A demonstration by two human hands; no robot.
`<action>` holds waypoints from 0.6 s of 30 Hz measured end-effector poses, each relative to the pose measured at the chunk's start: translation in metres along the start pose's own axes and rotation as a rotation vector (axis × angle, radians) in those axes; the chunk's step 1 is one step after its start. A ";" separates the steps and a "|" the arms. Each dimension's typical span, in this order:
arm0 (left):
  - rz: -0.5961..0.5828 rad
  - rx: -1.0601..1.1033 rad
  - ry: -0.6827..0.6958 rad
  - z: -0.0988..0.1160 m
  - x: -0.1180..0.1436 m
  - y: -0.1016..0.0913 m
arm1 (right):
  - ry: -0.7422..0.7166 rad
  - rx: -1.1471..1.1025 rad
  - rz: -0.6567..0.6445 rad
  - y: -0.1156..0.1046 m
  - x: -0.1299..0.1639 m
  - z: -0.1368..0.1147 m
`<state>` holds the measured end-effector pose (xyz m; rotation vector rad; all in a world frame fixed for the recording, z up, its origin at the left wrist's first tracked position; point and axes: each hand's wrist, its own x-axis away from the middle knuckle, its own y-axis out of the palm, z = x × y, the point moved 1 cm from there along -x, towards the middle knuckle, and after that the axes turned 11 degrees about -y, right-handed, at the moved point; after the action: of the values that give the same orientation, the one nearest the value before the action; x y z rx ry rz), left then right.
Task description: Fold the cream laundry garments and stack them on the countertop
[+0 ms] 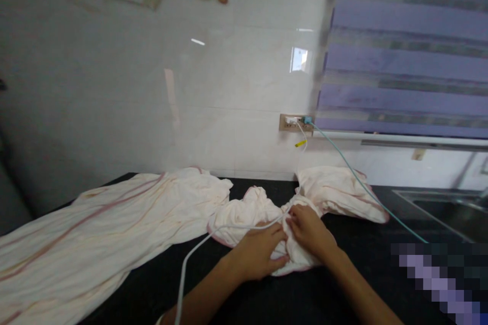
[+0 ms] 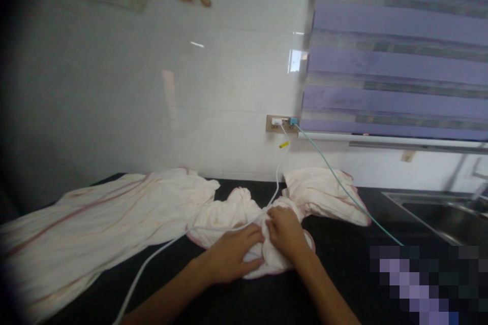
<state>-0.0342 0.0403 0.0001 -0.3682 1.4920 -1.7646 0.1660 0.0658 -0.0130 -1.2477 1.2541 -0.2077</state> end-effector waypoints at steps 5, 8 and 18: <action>0.006 -0.022 -0.050 -0.005 0.001 0.000 | 0.216 0.048 0.064 -0.015 -0.005 0.007; 0.021 -0.042 -0.119 -0.010 0.001 0.003 | 0.298 0.083 0.140 -0.029 -0.008 0.009; 0.221 -0.137 -0.287 -0.028 -0.004 0.008 | 0.382 0.190 0.391 -0.056 -0.004 0.005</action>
<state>-0.0466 0.0626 -0.0136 -0.4848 1.3911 -1.3774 0.1953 0.0496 0.0323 -0.8004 1.7370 -0.2807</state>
